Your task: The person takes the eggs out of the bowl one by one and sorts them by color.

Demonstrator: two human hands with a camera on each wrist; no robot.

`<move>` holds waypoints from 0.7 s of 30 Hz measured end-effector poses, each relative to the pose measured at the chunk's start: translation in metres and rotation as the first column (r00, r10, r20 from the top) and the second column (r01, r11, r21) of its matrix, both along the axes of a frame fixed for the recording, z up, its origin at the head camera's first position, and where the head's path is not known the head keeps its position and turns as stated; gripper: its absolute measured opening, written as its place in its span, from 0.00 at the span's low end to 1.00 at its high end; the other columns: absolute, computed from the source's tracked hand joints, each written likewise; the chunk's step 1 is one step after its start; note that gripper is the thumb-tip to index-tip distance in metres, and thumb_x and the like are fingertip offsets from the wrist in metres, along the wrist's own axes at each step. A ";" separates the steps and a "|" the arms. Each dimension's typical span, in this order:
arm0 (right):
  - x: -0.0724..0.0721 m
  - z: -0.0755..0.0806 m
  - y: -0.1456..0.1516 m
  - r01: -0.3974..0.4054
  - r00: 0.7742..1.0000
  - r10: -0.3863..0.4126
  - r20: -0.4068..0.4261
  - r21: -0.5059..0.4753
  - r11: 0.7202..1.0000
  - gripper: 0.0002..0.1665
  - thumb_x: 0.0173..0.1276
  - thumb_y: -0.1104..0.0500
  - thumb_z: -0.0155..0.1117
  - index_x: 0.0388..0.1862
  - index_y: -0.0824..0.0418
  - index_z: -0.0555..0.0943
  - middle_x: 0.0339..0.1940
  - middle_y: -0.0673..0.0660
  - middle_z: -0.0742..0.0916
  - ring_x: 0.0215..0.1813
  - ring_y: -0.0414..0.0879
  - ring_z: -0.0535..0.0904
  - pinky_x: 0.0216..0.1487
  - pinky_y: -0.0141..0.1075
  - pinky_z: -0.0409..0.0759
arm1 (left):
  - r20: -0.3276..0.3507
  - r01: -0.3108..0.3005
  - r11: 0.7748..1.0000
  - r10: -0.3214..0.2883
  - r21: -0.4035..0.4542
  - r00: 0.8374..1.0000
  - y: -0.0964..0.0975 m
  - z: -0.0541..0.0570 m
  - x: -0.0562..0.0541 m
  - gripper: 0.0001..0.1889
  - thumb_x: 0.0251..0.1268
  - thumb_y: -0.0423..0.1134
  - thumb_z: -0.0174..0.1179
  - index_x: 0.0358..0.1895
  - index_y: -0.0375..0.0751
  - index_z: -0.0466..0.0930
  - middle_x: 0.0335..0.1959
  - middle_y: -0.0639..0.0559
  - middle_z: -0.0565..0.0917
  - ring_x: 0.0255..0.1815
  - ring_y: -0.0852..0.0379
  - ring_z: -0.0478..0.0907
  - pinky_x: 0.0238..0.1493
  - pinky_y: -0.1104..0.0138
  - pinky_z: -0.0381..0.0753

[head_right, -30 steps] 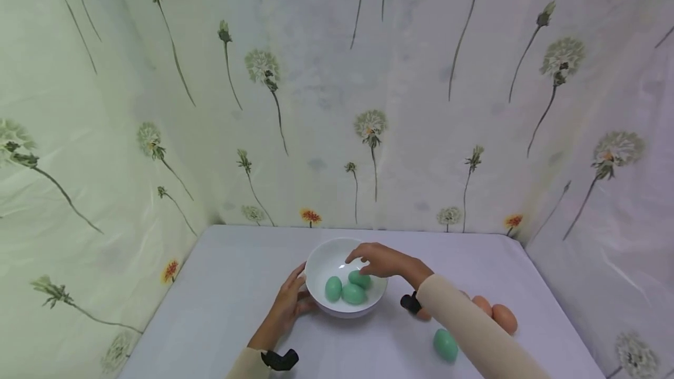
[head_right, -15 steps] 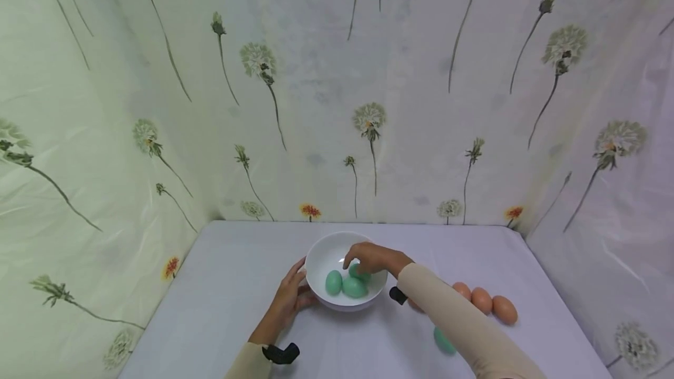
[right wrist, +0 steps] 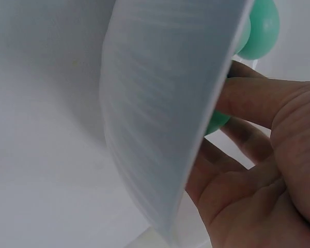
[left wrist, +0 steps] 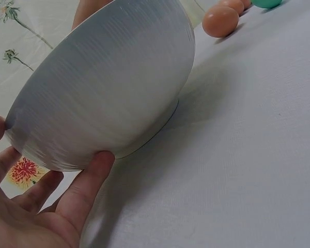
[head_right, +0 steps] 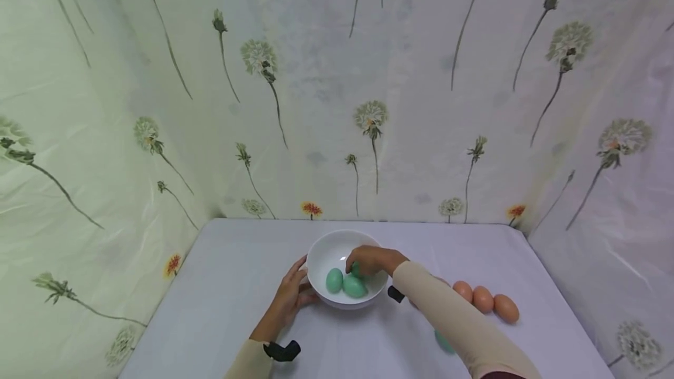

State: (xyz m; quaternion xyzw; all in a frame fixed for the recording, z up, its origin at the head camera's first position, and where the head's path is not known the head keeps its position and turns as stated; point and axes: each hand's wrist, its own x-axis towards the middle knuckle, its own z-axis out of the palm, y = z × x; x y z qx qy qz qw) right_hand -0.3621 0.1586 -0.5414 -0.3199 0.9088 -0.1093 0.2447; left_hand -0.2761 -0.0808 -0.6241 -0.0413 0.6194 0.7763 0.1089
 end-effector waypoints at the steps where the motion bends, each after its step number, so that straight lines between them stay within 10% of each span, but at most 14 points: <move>1: -0.001 0.000 0.000 -0.001 1.000 0.001 -0.003 0.002 1.000 0.21 0.61 0.71 0.69 0.49 0.51 0.89 0.54 0.50 0.86 0.63 0.50 0.78 0.70 0.51 0.72 | 0.000 -0.003 1.000 0.003 -0.001 1.000 0.000 0.001 0.000 0.26 0.77 0.49 0.46 0.76 0.58 0.62 0.75 0.38 0.64 0.57 0.46 0.79 0.48 0.51 0.86; 11: 0.003 0.007 0.011 -0.012 0.999 0.011 -0.039 -0.036 0.999 0.19 0.62 0.68 0.70 0.51 0.52 0.88 0.54 0.50 0.87 0.64 0.51 0.78 0.69 0.49 0.73 | 0.019 -0.012 1.000 0.012 -0.010 1.000 0.002 -0.001 0.002 0.26 0.77 0.52 0.48 0.76 0.60 0.63 0.74 0.40 0.65 0.55 0.47 0.79 0.48 0.53 0.87; 21: 0.026 0.059 0.052 -0.056 0.997 0.044 -0.060 -0.211 0.976 0.20 0.68 0.66 0.65 0.59 0.60 0.83 0.61 0.57 0.83 0.66 0.57 0.76 0.61 0.50 0.79 | 0.015 -0.008 1.000 0.008 -0.007 1.000 0.003 0.002 0.000 0.26 0.78 0.50 0.47 0.76 0.60 0.62 0.73 0.40 0.67 0.54 0.47 0.80 0.47 0.52 0.87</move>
